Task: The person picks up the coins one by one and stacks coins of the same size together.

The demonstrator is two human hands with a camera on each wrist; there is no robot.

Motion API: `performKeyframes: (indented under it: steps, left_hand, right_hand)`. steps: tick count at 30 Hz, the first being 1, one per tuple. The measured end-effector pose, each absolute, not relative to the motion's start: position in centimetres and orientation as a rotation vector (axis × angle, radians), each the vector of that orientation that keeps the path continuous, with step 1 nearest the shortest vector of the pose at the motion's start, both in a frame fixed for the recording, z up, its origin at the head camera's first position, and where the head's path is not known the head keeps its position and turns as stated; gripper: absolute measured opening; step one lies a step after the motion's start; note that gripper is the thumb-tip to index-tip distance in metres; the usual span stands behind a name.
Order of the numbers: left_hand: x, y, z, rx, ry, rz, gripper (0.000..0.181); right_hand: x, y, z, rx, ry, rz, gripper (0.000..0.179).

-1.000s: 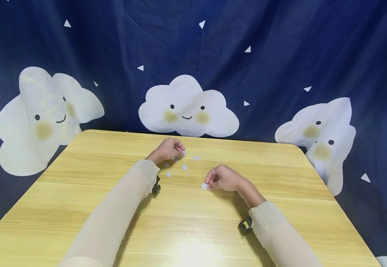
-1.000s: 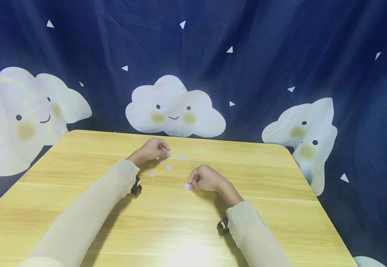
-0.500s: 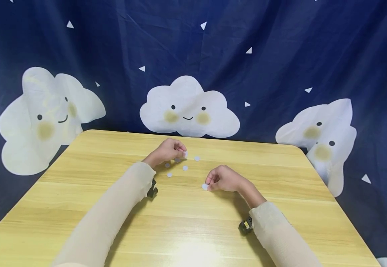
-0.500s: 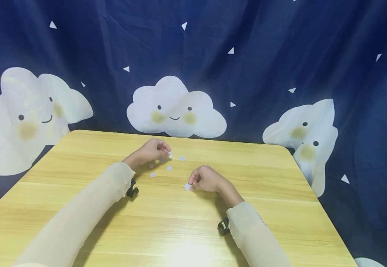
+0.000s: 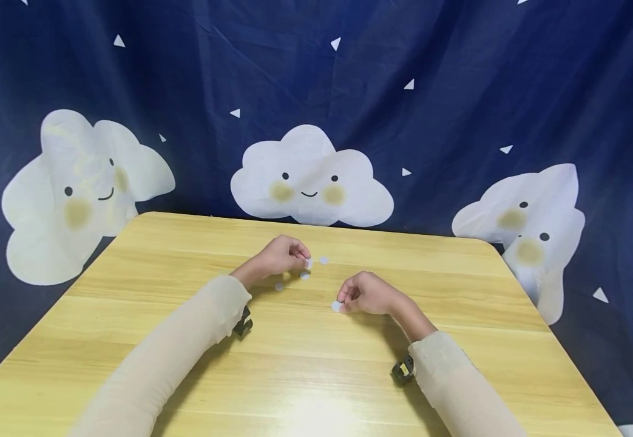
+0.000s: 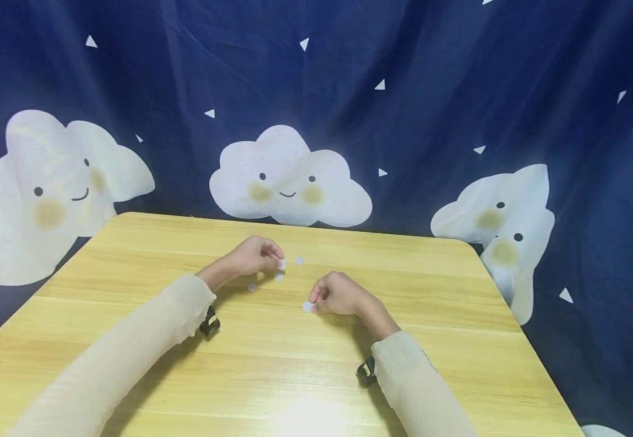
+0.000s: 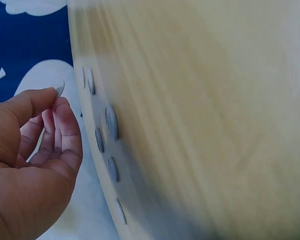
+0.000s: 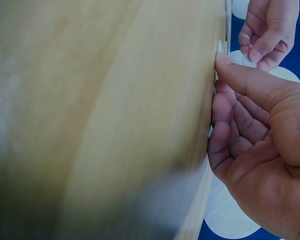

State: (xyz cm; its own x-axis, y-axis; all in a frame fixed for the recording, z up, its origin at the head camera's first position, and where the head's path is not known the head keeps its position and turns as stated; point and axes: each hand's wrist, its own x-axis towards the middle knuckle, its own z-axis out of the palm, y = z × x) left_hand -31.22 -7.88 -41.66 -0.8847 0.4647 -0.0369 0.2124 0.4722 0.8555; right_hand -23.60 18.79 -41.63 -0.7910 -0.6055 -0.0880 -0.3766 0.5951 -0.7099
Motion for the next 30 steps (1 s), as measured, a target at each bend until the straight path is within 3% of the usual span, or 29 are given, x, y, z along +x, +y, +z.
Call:
performKeyframes:
  steps: [17, 30]
  left_hand:
    - [-28.1, -6.0, -41.6, 0.694, 2.380, 1.302, 0.009]
    - [-25.6, -4.1, -41.5, 0.604, 2.216, 1.352, 0.011]
  right_hand:
    - [-23.8, 18.8, -41.7, -0.788, 2.506, -0.997, 0.011]
    - [-23.8, 18.8, -41.7, -0.790, 2.500, -0.997, 0.011]
